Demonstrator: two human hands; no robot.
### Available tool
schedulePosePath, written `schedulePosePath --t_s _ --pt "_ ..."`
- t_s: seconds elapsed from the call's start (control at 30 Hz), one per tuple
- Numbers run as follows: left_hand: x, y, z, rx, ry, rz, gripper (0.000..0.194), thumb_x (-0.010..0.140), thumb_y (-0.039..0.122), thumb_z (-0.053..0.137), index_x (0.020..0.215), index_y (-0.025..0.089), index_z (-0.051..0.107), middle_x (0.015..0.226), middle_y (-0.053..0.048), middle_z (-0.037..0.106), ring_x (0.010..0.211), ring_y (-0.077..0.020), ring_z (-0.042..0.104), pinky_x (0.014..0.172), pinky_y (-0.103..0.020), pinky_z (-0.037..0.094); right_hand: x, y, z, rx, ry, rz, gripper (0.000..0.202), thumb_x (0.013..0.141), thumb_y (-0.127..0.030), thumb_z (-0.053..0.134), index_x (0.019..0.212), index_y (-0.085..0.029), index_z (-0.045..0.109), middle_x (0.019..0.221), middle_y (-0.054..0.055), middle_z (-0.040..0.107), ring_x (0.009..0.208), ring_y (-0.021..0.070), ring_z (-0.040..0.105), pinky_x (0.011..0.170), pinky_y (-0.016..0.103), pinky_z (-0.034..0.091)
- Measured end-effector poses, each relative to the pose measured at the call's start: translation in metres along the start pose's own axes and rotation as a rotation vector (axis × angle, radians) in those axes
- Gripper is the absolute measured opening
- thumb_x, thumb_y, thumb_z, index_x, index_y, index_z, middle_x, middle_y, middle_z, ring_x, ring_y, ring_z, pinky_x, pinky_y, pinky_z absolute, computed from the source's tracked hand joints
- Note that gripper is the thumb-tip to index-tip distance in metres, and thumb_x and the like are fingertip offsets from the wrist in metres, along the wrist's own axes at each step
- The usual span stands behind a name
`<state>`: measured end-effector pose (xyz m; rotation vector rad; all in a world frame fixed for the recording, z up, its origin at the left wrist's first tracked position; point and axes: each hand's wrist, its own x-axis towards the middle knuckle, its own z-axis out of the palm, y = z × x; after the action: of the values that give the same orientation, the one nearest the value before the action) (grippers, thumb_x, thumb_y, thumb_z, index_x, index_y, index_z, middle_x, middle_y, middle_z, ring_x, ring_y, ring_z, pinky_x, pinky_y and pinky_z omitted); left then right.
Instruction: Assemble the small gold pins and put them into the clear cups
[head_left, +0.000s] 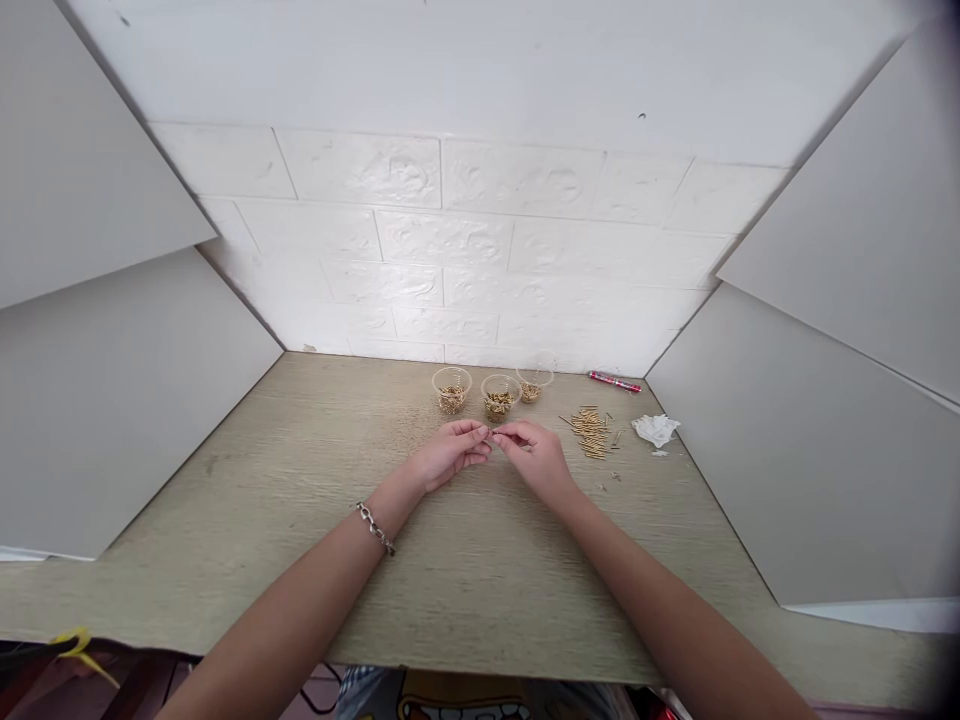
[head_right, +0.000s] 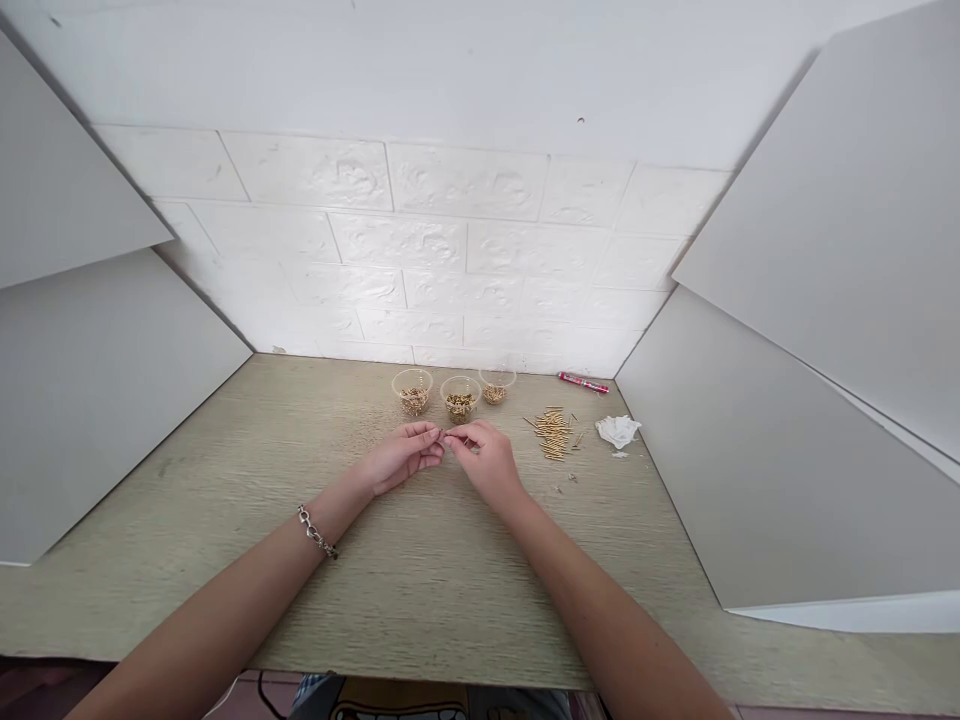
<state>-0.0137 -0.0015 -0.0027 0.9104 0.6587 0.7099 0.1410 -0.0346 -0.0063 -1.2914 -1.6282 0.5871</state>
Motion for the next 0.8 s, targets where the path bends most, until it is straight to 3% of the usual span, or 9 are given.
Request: schedulePosePath --t_s 0.27,0.37,0.47,0.6,0.7,0.8 --pt "0.001 -0.001 0.002 0.047 0.026 -0.005 0.019 0.066 0.028 0.063 0.073 0.012 0.055 0.065 0.0 0.055 0.06 -0.005 0.052 0.061 -0.018 0.042 -0.003 -0.01 -0.007 -0.455 -0.054 -0.21 0.018 0.078 -0.025 0.043 0.076 -0.019 0.06 0.075 0.004 0.058 0.075 0.0143 0.051 0.071 0.027 0.037" --pt "0.001 -0.001 0.002 0.051 0.019 0.012 0.02 0.067 0.03 0.062 0.075 0.013 0.055 0.068 -0.001 0.056 0.062 -0.0055 0.052 0.063 -0.018 0.042 -0.004 -0.013 -0.01 -0.523 -0.063 -0.233 0.02 0.079 -0.024 0.04 0.076 -0.019 0.059 0.076 0.004 0.058 0.076 0.0147 0.051 0.073 0.027 0.035" --pt "0.0 -0.001 0.003 0.055 0.025 0.034 0.022 0.067 0.032 0.061 0.076 0.013 0.055 0.076 -0.001 0.056 0.063 -0.0054 0.051 0.063 -0.019 0.042 -0.004 -0.015 -0.011 -0.406 -0.051 -0.182 0.018 0.078 -0.022 0.04 0.075 -0.019 0.058 0.076 0.003 0.057 0.072 0.0136 0.05 0.069 0.026 0.036" --pt "0.0 0.0 0.004 0.097 0.014 0.045 0.025 0.066 0.036 0.061 0.072 0.013 0.055 0.07 0.0 0.054 0.055 -0.0038 0.046 0.054 -0.018 0.038 -0.002 -0.013 -0.01 -0.069 -0.013 0.016 0.016 0.076 -0.028 0.04 0.07 -0.019 0.052 0.067 0.0 0.053 0.059 0.0115 0.047 0.054 0.022 0.037" --pt "0.0 -0.001 0.004 0.135 -0.012 0.051 0.025 0.065 0.036 0.061 0.069 0.012 0.056 0.065 0.001 0.052 0.053 -0.0038 0.044 0.052 -0.018 0.034 0.0 -0.012 -0.009 0.156 -0.067 0.142 0.016 0.074 -0.031 0.04 0.066 -0.019 0.047 0.059 -0.002 0.048 0.051 0.0102 0.044 0.047 0.021 0.036" --pt "0.0 -0.001 0.004 0.15 -0.033 0.043 0.023 0.065 0.035 0.062 0.067 0.012 0.057 0.065 0.001 0.053 0.055 -0.0044 0.044 0.054 -0.019 0.033 0.001 -0.014 -0.008 0.235 -0.114 0.16 0.014 0.072 -0.031 0.042 0.065 -0.019 0.047 0.058 -0.003 0.046 0.051 0.0096 0.043 0.048 0.021 0.035"
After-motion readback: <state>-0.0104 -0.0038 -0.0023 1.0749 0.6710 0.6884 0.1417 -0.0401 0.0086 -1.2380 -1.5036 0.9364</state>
